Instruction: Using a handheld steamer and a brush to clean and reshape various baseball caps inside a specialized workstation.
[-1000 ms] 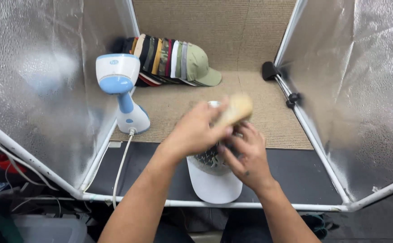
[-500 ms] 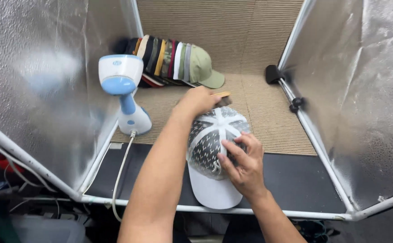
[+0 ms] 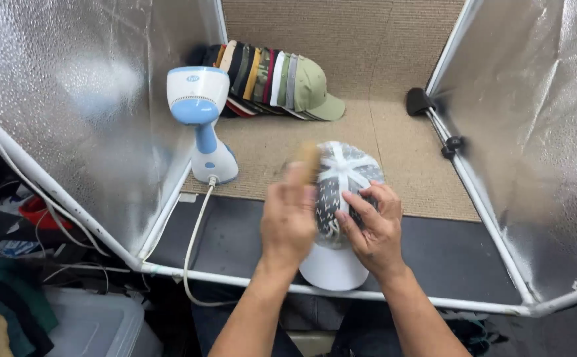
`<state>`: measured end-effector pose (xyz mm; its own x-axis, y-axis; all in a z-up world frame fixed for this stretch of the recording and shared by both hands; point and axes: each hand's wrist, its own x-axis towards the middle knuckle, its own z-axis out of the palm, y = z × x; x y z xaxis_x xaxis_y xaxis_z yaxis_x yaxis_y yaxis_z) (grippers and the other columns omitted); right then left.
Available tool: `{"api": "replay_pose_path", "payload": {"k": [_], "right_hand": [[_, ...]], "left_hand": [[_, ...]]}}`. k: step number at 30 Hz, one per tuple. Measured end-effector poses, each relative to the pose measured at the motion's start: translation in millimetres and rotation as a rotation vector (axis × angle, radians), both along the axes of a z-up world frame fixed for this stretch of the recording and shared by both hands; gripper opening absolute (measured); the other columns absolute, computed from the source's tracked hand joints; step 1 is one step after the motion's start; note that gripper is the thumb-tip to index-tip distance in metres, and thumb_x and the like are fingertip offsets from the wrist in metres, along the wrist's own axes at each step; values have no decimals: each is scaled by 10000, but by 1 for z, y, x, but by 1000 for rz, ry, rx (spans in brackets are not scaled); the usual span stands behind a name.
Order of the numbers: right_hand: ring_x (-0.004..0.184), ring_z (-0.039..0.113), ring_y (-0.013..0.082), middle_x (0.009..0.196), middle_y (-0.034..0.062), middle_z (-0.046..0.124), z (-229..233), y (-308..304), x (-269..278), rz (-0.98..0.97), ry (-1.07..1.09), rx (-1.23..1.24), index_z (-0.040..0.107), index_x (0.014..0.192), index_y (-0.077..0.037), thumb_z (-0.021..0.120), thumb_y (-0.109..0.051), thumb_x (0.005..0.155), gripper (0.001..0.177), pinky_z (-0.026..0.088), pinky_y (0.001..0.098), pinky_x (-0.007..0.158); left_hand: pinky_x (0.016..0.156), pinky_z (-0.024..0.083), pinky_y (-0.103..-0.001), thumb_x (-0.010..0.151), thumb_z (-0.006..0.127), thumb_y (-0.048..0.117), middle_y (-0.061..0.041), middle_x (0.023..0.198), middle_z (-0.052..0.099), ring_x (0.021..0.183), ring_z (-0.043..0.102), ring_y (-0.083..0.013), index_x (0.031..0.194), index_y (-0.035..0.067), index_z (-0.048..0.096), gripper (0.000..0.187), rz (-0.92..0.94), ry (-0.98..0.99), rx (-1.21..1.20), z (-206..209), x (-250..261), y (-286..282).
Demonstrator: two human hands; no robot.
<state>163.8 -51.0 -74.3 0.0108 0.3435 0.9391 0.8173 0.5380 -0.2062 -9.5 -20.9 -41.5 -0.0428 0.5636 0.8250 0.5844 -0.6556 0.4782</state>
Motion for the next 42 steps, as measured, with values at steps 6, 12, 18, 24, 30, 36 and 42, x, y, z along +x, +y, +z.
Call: {"api": "replay_pose_path", "payload": {"k": [6, 12, 18, 24, 30, 36, 42], "right_hand": [[1286, 543, 322, 1149, 52, 563, 0, 1, -5, 11, 36, 10, 773, 1189, -162, 791, -300, 909, 313, 392, 458, 1138], [1199, 578, 289, 1101, 77, 584, 12, -6, 1, -15, 59, -63, 724, 1230, -116, 666, -283, 1009, 283, 424, 430, 1081], [1102, 616, 299, 1031, 88, 647, 12, 3, 12, 25, 53, -16, 723, 1087, -75, 646, -221, 1031, 174, 456, 428, 1023], [1108, 613, 237, 1018, 40, 661, 17, 3, 7, 48, 107, -34, 758, 1028, -104, 670, -171, 984, 118, 456, 389, 1050], [1129, 620, 246, 1024, 44, 672, 16, 4, 5, 32, 106, -10, 759, 1029, -96, 668, -174, 993, 125, 459, 393, 1049], [1095, 605, 216, 994, 22, 639, 25, -2, -1, 64, 117, -16, 747, 1001, -108, 630, -173, 996, 134, 452, 367, 1020], [1145, 595, 266, 1032, 66, 627, 14, 2, 3, 28, 86, 1, 728, 1022, -78, 645, -154, 997, 115, 434, 397, 1039]], "left_hand": [[848, 537, -607, 1051, 444, 328, -343, 1113, 588, 1061, 612, -576, 1497, 5, 433, 551, -79, -210, -452, -20, -35, -19], [755, 548, -541, 1057, 525, 274, -272, 1085, 582, 948, 651, -500, 1517, 9, 451, 536, 70, -108, -77, -38, -18, -16], [786, 530, -404, 925, 673, 386, -109, 1113, 571, 905, 621, -305, 1402, 276, 598, 495, -32, -26, 369, -64, 19, -8], [692, 550, -574, 1045, 534, 342, -301, 973, 616, 883, 674, -533, 1440, -2, 562, 525, 74, -140, -281, -77, -19, 37], [675, 536, -390, 900, 737, 340, -80, 875, 611, 765, 647, -292, 1230, 182, 743, 366, -79, -22, 253, 5, -2, 2], [660, 562, -478, 911, 704, 421, -172, 844, 639, 781, 699, -416, 1229, 185, 753, 399, 91, 69, -11, 28, -20, 35], [635, 530, -430, 891, 604, 580, -112, 715, 604, 685, 639, -321, 929, 173, 796, 451, -44, 289, 297, 31, 36, 75]]}}
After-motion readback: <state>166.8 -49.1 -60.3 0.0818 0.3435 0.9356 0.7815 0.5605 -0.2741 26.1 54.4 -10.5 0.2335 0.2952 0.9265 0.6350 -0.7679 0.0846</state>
